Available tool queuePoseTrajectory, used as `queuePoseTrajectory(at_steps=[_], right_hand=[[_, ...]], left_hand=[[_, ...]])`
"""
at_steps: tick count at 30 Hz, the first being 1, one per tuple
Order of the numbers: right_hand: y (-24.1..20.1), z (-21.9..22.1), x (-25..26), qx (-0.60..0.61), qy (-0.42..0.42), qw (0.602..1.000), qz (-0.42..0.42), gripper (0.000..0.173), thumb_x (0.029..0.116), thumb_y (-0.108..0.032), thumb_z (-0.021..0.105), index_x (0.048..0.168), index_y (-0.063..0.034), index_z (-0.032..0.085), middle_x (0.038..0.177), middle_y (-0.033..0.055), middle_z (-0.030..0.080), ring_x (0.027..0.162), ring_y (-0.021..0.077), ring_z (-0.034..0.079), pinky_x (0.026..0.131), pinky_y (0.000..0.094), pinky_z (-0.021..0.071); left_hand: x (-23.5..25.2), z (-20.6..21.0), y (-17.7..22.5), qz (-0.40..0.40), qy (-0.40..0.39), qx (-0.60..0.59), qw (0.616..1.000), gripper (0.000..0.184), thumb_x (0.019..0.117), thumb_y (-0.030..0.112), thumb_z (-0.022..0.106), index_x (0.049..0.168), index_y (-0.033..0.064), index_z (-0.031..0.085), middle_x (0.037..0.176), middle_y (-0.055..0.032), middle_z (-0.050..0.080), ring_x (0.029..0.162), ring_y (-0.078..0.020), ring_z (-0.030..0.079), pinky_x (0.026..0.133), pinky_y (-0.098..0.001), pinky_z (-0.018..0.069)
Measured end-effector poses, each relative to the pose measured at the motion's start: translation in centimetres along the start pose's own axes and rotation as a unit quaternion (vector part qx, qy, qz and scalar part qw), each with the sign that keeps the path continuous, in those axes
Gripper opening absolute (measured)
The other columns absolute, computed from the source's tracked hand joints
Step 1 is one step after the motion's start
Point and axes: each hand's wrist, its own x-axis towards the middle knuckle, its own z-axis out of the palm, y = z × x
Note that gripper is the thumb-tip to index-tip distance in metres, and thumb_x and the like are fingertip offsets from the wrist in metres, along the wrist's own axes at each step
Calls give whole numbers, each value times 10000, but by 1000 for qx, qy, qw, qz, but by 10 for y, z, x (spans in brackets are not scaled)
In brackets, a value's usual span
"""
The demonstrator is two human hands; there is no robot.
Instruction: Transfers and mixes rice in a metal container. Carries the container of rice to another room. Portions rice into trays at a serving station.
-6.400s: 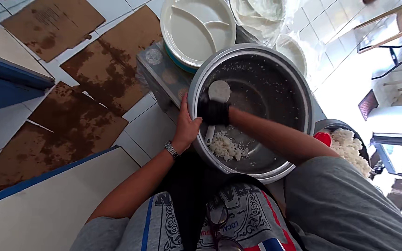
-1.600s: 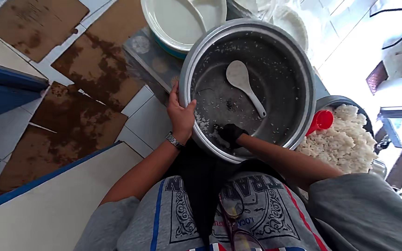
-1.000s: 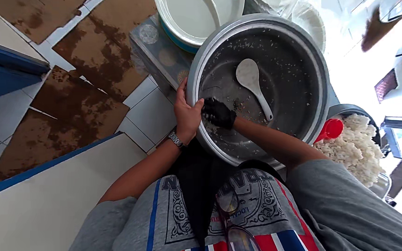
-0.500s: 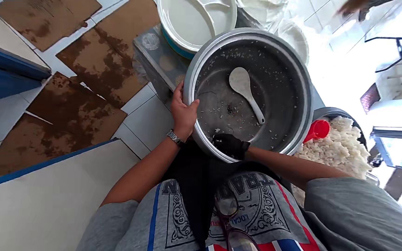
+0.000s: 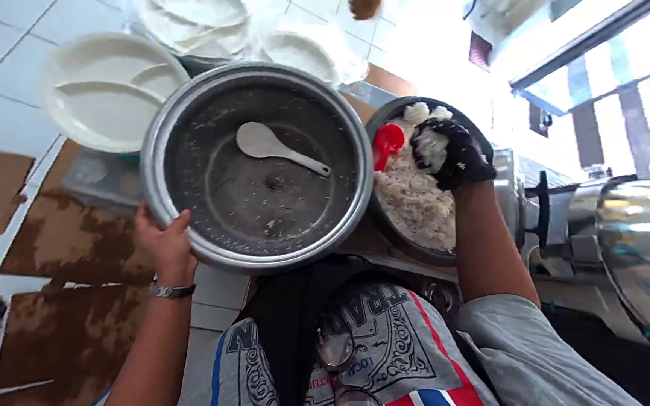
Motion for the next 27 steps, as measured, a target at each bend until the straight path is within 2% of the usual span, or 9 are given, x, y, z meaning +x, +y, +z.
queuePoseTrajectory(at_steps=[3, 6, 9, 13, 16, 18, 20, 23, 27], right_hand=[[-7, -61, -2, -244, 190, 942, -133, 252, 1073, -199, 483, 1187, -79, 673, 981, -33, 677, 851, 7, 628, 773, 206, 541], [14, -87, 0, -530, 253, 802, -111, 430, 1066, -247, 446, 1392, -23, 615, 1396, 207, 617, 1339, 299, 559, 1166, 481, 387], [46, -91, 12, -636, 207, 742, -42, 541, 1108, -306, 314, 1598, -82, 366, 1620, 189, 397, 1510, 362, 365, 1244, 535, 267], [66, -95, 22, -661, 173, 729, -34, 734, 1084, -531, 254, 1649, -67, 191, 1709, 163, 202, 1585, 358, 173, 1272, 568, 145], [70, -99, 24, -657, 153, 739, -10, 903, 1014, -709, 228, 1664, -93, 112, 1732, 148, 97, 1595, 389, 64, 1233, 679, 79], [52, -100, 21, -596, 104, 796, 22, 830, 1049, -652, 240, 1668, -119, 98, 1739, 128, 55, 1602, 360, 14, 1245, 663, 42], [18, -100, 8, -444, 81, 890, 58, 662, 1101, -524, 296, 1649, -158, 235, 1710, 79, 229, 1576, 213, 204, 1278, 496, 187], [-18, -95, -1, -332, 135, 934, 12, 508, 1092, -506, 372, 1474, -212, 532, 1345, 6, 637, 1165, 70, 619, 989, 328, 533], [-36, -31, 1, -290, 64, 954, -48, 298, 1086, -253, 473, 1313, -85, 569, 1124, -20, 665, 915, 51, 674, 797, 244, 579]], left_hand=[[2, 2, 1, 4, 14, -3, 1000, 807, 865, -86, 685, 1562, 100, 324, 1489, -123, 477, 1273, -191, 566, 1024, -399, 526], [3, 3, 1, 8, 13, 7, 1000, 808, 876, -82, 673, 1572, 96, 302, 1514, -118, 456, 1301, -183, 547, 1042, -391, 516], [3, 3, 3, 7, 19, 20, 1000, 814, 877, -73, 677, 1579, 91, 297, 1525, -130, 442, 1312, -185, 537, 1052, -377, 507], [0, 6, 6, 18, 25, 30, 999, 797, 870, -80, 677, 1564, 77, 321, 1535, -122, 434, 1318, -159, 533, 1054, -336, 501], [-1, 5, 6, 15, 25, 13, 999, 786, 873, -98, 660, 1560, 81, 325, 1539, -119, 427, 1319, -163, 529, 1055, -345, 498], [2, 3, 1, 14, 25, -6, 1000, 785, 870, -105, 661, 1554, 87, 327, 1522, -116, 442, 1310, -174, 533, 1050, -368, 503], [2, 2, -1, 7, 22, -12, 1000, 798, 871, -96, 672, 1558, 98, 317, 1527, -109, 434, 1320, -173, 525, 1058, -377, 499], [-3, -1, 2, 4, 6, 7, 1000, 833, 868, -48, 700, 1576, 106, 289, 1542, -125, 434, 1325, -195, 540, 1056, -400, 514], [-6, 5, 16, -9, 23, -13, 1000, 827, 870, -76, 676, 1580, 49, 272, 1524, -188, 428, 1295, -208, 550, 1030, -366, 522]])
